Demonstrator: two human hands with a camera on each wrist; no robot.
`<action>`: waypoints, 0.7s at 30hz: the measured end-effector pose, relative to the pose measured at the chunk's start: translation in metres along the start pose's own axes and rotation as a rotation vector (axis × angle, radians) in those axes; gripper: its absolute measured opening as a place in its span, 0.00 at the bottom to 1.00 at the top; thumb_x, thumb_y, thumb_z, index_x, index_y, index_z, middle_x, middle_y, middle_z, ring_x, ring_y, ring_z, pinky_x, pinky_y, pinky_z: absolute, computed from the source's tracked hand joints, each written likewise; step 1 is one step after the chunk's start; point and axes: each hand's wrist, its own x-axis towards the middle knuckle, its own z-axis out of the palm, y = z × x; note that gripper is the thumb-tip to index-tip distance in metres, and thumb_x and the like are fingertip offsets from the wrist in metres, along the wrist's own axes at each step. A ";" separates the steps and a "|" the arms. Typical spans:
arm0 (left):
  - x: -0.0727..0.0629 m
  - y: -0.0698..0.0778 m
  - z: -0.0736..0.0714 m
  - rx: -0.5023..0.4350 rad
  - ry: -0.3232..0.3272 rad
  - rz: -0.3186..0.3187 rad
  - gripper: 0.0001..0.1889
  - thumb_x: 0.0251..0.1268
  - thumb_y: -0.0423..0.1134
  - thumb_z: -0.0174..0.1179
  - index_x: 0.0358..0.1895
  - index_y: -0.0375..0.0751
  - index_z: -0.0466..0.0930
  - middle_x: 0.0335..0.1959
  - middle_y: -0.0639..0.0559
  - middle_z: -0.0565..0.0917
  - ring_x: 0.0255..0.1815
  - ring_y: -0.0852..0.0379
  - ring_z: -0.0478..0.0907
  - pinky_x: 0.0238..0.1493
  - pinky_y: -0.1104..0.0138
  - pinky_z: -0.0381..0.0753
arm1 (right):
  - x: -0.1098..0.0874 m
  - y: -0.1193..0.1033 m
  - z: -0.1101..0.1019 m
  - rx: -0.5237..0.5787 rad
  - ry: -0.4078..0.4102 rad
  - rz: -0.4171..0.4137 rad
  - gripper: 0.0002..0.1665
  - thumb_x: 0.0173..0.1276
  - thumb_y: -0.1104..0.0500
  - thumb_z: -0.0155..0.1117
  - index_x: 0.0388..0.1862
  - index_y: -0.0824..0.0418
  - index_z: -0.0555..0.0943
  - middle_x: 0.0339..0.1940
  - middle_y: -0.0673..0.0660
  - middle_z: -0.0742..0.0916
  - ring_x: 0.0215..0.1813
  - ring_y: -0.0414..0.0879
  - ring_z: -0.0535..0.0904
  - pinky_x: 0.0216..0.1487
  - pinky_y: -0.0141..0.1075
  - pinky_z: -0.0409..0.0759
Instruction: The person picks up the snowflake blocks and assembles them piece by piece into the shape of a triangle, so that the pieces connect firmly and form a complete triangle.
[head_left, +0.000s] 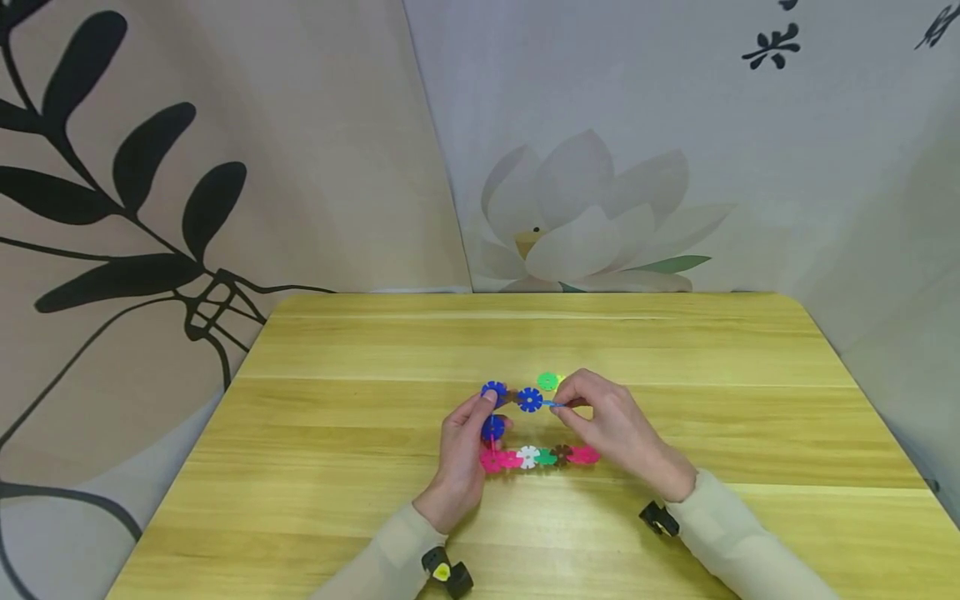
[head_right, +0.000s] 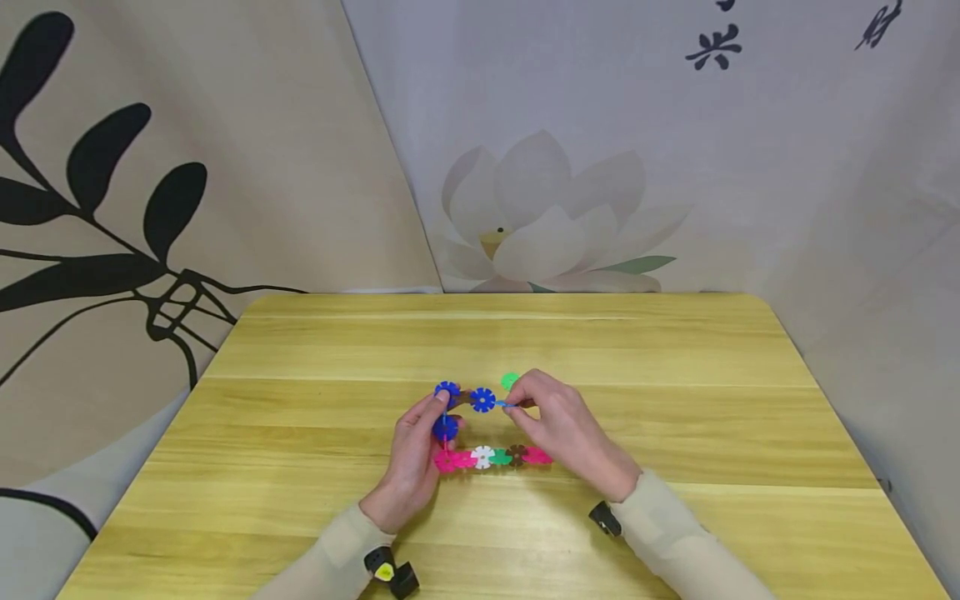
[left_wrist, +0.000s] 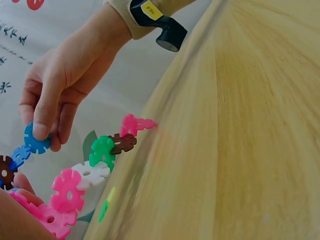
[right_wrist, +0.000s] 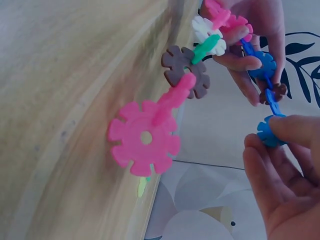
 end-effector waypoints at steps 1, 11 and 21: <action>0.000 0.000 0.000 -0.002 0.000 -0.001 0.21 0.76 0.52 0.62 0.57 0.39 0.85 0.32 0.49 0.87 0.29 0.60 0.77 0.27 0.74 0.75 | 0.000 0.000 0.001 -0.011 0.009 -0.016 0.04 0.71 0.64 0.70 0.36 0.60 0.83 0.38 0.50 0.86 0.40 0.44 0.87 0.42 0.36 0.88; -0.001 -0.002 0.005 -0.005 0.022 0.013 0.22 0.76 0.51 0.61 0.59 0.38 0.85 0.32 0.50 0.87 0.30 0.60 0.78 0.26 0.74 0.75 | 0.001 -0.001 0.008 -0.117 0.093 -0.117 0.19 0.54 0.77 0.78 0.34 0.58 0.81 0.35 0.50 0.87 0.38 0.43 0.87 0.40 0.32 0.87; 0.000 -0.005 0.005 0.021 0.047 0.062 0.16 0.76 0.50 0.62 0.48 0.40 0.89 0.27 0.52 0.86 0.24 0.61 0.74 0.24 0.74 0.73 | 0.002 -0.001 0.007 -0.170 0.111 -0.205 0.19 0.51 0.78 0.78 0.33 0.60 0.81 0.33 0.51 0.88 0.35 0.43 0.87 0.35 0.32 0.87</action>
